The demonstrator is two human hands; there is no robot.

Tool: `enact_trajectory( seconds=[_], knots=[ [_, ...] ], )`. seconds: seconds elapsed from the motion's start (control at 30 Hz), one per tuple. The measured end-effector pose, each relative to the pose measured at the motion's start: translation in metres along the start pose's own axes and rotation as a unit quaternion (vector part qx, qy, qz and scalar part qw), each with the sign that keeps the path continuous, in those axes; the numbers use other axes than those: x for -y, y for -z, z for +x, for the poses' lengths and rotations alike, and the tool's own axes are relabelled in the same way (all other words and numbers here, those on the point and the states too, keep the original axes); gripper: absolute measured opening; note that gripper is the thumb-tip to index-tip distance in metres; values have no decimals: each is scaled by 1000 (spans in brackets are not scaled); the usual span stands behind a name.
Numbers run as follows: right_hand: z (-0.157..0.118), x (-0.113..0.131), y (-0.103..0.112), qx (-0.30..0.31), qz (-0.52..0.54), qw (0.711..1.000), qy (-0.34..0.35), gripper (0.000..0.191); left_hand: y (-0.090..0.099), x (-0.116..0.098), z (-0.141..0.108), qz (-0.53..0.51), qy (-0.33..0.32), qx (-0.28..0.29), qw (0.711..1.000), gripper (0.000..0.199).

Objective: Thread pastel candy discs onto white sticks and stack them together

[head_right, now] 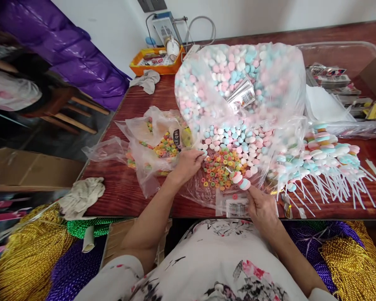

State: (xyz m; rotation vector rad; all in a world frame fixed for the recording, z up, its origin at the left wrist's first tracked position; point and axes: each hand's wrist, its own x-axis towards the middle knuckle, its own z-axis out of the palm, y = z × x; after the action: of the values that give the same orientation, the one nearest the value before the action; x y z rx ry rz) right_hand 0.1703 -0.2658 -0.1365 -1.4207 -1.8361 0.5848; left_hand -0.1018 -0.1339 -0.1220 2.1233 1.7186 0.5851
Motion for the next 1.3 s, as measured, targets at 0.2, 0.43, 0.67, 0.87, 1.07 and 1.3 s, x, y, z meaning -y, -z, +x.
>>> enact_trajectory(
  seconds=[0.2,0.43,0.67,0.87,1.07,1.3],
  knots=[
    [-5,-4,0,29,1,999,20,33,-12,4,-2,95,-44,59,993,20],
    [1,1,-3,61,10,997,40,27,-15,16,-5,-24,-32,-28,999,14],
    [0,0,-5,69,2,996,59,26,-22,5,18,88,-18,-16,996,20],
    [-2,-2,-2,52,-28,997,58,27,-29,6,-3,95,-63,-20,993,21],
    [10,5,-7,62,-47,996,43,35,-27,-6,-21,-268,48,-115,955,35],
    [22,16,-8,86,-59,994,24,36,-20,-53,-50,-440,27,-157,884,18]
  ],
)
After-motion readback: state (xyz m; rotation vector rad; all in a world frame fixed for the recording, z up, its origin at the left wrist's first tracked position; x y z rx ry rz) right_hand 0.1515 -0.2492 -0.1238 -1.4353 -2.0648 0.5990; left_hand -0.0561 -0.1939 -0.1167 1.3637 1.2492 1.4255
